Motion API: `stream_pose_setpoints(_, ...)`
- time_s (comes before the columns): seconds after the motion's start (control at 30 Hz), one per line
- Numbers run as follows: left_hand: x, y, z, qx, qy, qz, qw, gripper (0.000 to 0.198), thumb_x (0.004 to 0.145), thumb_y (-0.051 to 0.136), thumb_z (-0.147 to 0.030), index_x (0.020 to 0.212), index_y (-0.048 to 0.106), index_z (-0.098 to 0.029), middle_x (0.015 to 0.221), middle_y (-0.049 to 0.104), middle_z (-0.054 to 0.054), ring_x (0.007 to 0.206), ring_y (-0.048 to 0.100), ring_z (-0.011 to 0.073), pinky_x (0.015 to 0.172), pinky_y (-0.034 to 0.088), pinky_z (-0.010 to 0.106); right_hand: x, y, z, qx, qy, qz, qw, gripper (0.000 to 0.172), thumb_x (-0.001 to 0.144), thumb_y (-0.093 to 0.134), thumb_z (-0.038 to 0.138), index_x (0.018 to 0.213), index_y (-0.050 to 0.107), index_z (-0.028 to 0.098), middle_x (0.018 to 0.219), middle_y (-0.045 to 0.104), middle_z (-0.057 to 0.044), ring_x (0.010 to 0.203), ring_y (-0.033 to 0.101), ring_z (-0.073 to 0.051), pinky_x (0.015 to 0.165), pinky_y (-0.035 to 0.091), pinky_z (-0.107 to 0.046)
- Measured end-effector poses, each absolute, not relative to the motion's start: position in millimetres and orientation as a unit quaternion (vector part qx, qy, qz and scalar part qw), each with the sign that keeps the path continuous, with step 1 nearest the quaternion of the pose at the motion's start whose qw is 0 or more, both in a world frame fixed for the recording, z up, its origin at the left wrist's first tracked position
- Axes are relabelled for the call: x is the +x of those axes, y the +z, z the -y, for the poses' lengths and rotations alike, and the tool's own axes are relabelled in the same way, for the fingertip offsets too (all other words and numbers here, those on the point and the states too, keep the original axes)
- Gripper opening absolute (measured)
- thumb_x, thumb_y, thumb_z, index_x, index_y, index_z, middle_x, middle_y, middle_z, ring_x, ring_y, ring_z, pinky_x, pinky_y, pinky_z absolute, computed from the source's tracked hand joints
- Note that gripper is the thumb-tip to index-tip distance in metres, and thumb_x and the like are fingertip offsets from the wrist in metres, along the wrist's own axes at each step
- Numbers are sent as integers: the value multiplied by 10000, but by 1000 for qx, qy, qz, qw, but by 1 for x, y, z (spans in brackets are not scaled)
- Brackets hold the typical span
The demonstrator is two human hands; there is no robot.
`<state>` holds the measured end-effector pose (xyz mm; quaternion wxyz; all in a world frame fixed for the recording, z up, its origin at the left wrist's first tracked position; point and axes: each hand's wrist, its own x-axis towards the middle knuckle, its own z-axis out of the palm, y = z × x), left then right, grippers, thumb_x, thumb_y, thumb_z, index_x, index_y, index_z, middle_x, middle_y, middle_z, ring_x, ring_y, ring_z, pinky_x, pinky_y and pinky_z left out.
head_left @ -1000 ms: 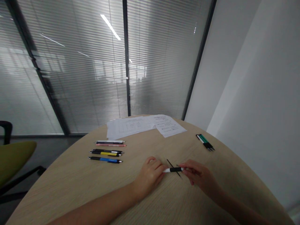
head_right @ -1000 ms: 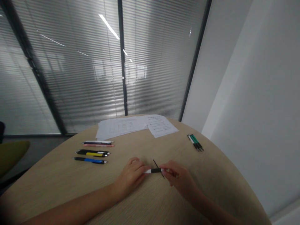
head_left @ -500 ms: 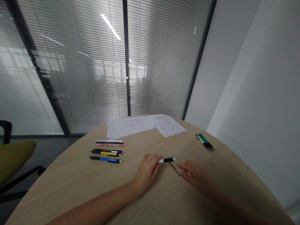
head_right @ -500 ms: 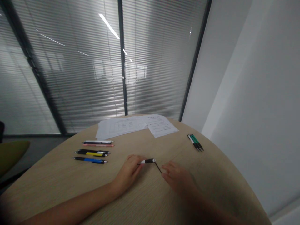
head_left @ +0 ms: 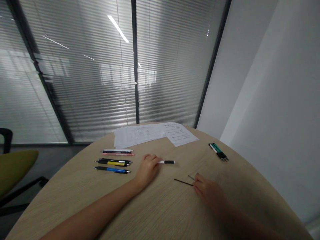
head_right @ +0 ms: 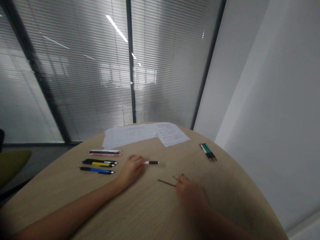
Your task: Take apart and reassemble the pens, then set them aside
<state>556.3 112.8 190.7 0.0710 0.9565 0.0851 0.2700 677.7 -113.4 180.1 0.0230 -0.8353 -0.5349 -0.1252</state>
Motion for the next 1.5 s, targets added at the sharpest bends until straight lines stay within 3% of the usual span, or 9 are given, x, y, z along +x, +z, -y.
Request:
stream_pose_setpoints(0.27, 556, 191, -117, 960, 268, -83, 17, 239, 745, 475, -48, 895, 600, -185, 824, 618, 38, 804, 544, 171, 816, 337, 369, 672, 195, 114, -814, -105, 562, -105, 274, 738, 417, 22, 870, 625, 143, 1019, 597, -115, 692, 622, -166, 527, 444, -228)
stream_pose_setpoints(0.57, 558, 188, -116, 960, 272, -59, 5, 239, 731, 492, -48, 887, 594, -198, 819, 623, 24, 793, 547, 170, 820, 333, 370, 685, 199, 120, -848, -153, 507, -8, 149, 714, 445, 118, 710, 581, 178, 757, 592, -20, 543, 563, -93, 428, 303, -189)
stream_pose_setpoints(0.83, 556, 188, -113, 961, 275, -32, -11, 245, 724, 497, -53, 903, 585, -195, 807, 616, 24, 783, 543, 168, 814, 340, 364, 689, 197, 121, -842, -186, 506, 15, 133, 724, 441, 128, 693, 560, 179, 742, 582, -6, 525, 541, -80, 423, 266, -205)
stream_pose_setpoints(1.2, 558, 182, -113, 953, 297, 27, -62, 194, 773, 447, -84, 880, 572, -187, 760, 601, 20, 738, 532, 159, 820, 330, 368, 687, 197, 120, -828, -212, 519, -11, 139, 728, 433, 114, 674, 548, 170, 721, 584, -12, 502, 530, -78, 418, 242, -222)
stream_pose_setpoints(1.5, 553, 185, -90, 943, 305, 110, -73, 200, 843, 378, -127, 939, 541, -194, 743, 590, 9, 714, 511, 142, 827, 322, 346, 679, 193, 117, -766, -269, 578, 81, 169, 723, 396, 105, 659, 541, 164, 671, 557, -17, 514, 514, -99, 459, 310, -213)
